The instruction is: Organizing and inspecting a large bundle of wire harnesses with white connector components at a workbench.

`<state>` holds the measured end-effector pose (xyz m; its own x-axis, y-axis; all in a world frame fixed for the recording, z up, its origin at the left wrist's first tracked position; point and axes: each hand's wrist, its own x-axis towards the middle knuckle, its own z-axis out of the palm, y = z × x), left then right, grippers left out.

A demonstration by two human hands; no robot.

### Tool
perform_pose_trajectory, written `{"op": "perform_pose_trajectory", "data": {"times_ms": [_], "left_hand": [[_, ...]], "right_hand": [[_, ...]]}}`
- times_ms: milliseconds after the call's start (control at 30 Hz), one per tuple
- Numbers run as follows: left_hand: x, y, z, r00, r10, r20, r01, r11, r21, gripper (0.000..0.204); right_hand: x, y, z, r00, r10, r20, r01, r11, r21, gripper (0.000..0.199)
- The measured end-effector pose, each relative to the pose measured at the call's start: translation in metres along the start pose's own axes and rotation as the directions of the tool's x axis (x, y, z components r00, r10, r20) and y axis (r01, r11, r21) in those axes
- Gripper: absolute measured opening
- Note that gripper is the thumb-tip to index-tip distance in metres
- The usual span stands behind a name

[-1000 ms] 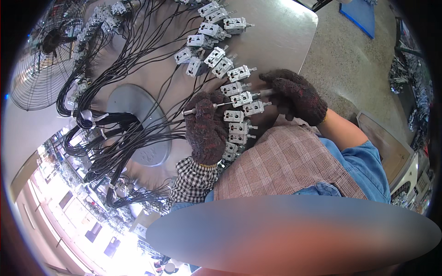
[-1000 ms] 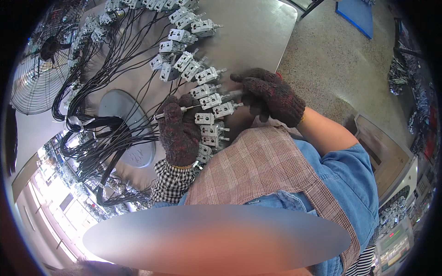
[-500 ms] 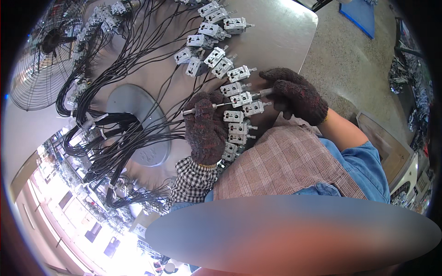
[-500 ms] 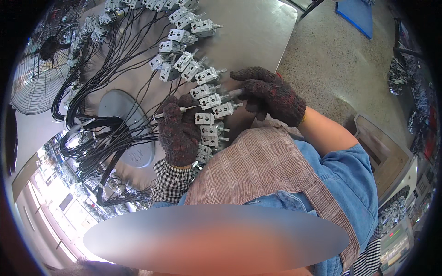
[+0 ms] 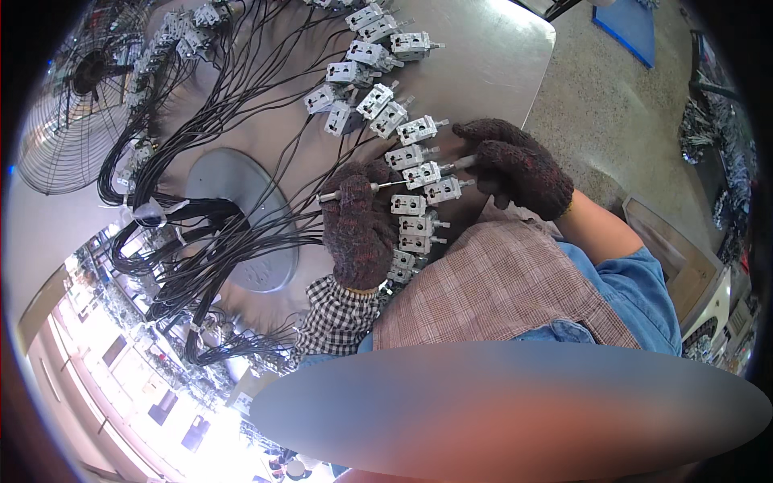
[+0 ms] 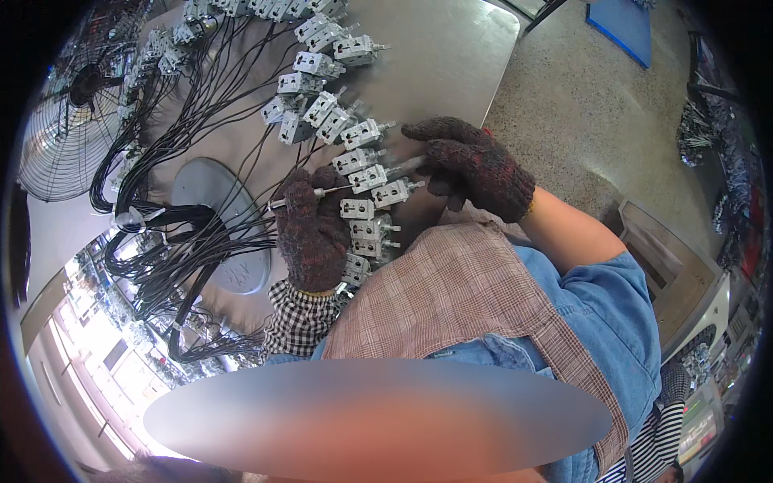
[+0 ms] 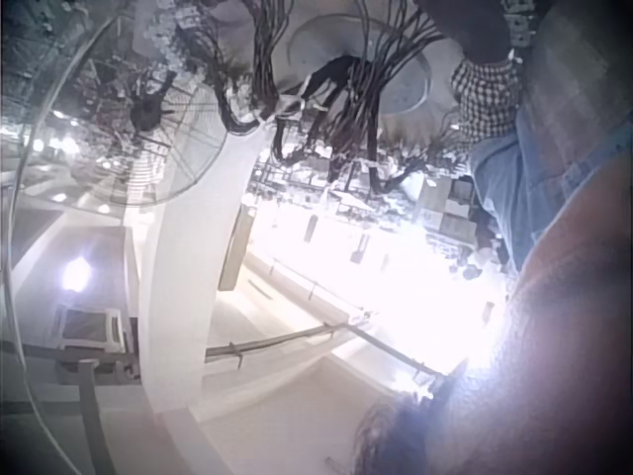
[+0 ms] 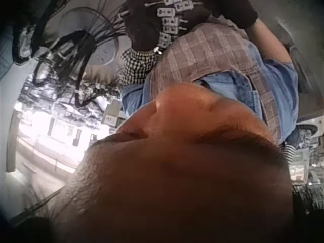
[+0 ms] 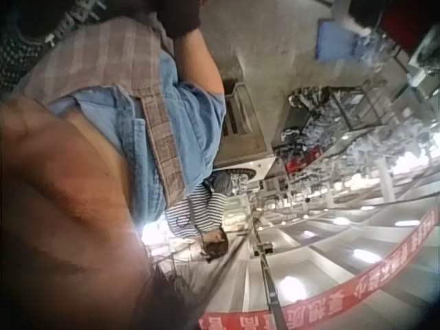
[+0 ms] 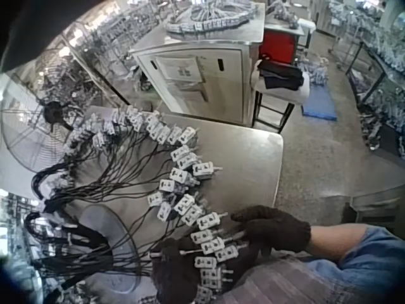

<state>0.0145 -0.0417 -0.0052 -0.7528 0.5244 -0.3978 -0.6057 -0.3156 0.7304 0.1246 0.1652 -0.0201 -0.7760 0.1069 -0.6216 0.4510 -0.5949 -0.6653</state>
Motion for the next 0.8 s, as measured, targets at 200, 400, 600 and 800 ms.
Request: {"op": "perform_pose_trajectory", "data": {"times_ms": [200,400,600,800], "left_hand": [[-0.001,0.000,0.002,1.000,0.005,0.014,-0.004,0.999,-0.036,0.028],[-0.001,0.005,0.006,0.997,-0.038,0.067,0.041,0.999,-0.035,0.033],[0.001,0.006,0.012,0.997,-0.064,0.051,0.064,0.998,-0.013,0.040],[0.010,0.021,0.004,0.943,-0.232,0.239,0.227,0.973,0.050,0.024]], "right_hand": [[0.003,0.002,-0.006,0.997,-0.063,0.052,0.071,0.984,-0.164,0.041],[0.003,0.002,-0.003,0.999,0.021,0.035,-0.020,1.000,-0.019,0.041],[0.000,-0.002,-0.013,0.998,0.047,0.041,-0.047,0.999,-0.003,0.039],[0.000,0.028,-0.017,0.921,-0.377,0.096,0.381,0.924,-0.023,0.036]]}}
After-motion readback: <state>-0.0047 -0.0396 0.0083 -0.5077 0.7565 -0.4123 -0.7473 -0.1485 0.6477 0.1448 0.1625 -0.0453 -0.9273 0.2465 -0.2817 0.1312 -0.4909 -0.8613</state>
